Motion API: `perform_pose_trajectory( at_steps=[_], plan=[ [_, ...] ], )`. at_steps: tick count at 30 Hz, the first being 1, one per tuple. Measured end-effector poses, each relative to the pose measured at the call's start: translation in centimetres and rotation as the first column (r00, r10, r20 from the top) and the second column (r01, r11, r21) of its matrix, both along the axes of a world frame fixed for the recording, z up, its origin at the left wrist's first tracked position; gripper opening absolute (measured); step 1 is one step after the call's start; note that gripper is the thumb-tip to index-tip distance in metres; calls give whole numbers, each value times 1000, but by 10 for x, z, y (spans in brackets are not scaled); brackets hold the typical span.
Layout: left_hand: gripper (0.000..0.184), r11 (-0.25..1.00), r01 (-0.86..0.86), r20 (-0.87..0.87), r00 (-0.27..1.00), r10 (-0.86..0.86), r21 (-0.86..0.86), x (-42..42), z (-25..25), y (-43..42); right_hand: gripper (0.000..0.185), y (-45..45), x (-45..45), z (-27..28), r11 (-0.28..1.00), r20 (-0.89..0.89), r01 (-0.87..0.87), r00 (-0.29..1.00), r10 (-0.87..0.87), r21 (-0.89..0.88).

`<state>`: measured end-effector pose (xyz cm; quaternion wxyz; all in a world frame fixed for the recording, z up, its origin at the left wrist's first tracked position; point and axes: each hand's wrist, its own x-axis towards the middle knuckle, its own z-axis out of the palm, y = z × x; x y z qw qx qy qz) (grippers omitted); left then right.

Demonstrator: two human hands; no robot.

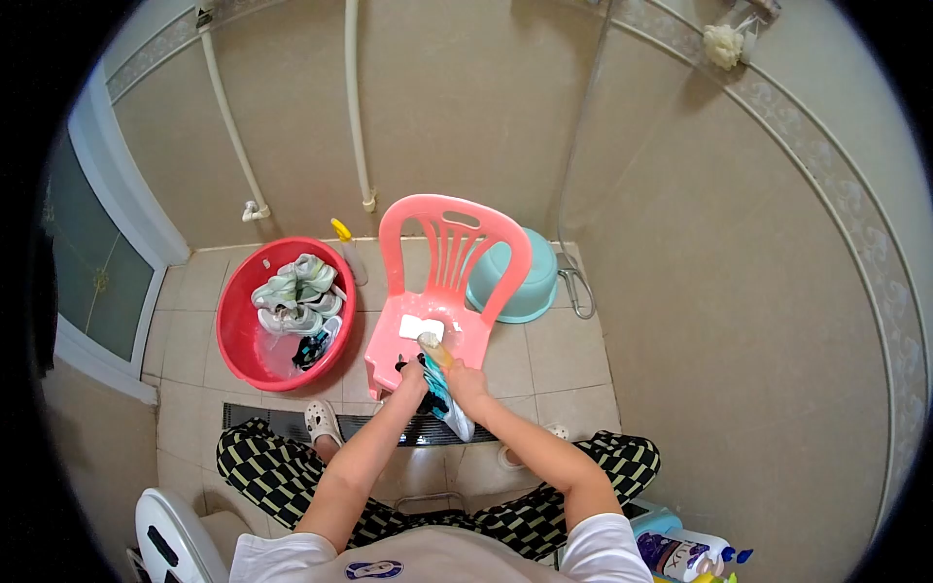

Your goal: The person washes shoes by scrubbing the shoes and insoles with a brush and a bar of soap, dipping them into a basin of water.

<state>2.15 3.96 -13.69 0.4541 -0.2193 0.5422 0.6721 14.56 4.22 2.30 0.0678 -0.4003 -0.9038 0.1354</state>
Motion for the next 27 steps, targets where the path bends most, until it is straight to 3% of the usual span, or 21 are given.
perform_pose_trajectory(
  at_steps=[10,14,17,23,27],
  plan=[
    [39,1000,-5,62,998,4,13,1,21,0,36,-30,73,21,998,6,-64,998,65,-24],
    [38,991,-48,183,983,25,123,5,49,-3,35,-37,98,32,996,48,-72,996,74,-51],
    [38,994,-31,149,989,15,103,3,32,0,36,-45,110,44,992,84,-112,991,108,50],
    [37,999,35,27,999,-36,35,-3,-35,11,39,-45,101,45,999,146,-38,988,43,-35],
    [38,1000,-2,8,1000,2,-9,0,-11,3,38,-36,73,36,996,114,-34,993,43,-79]
  ],
)
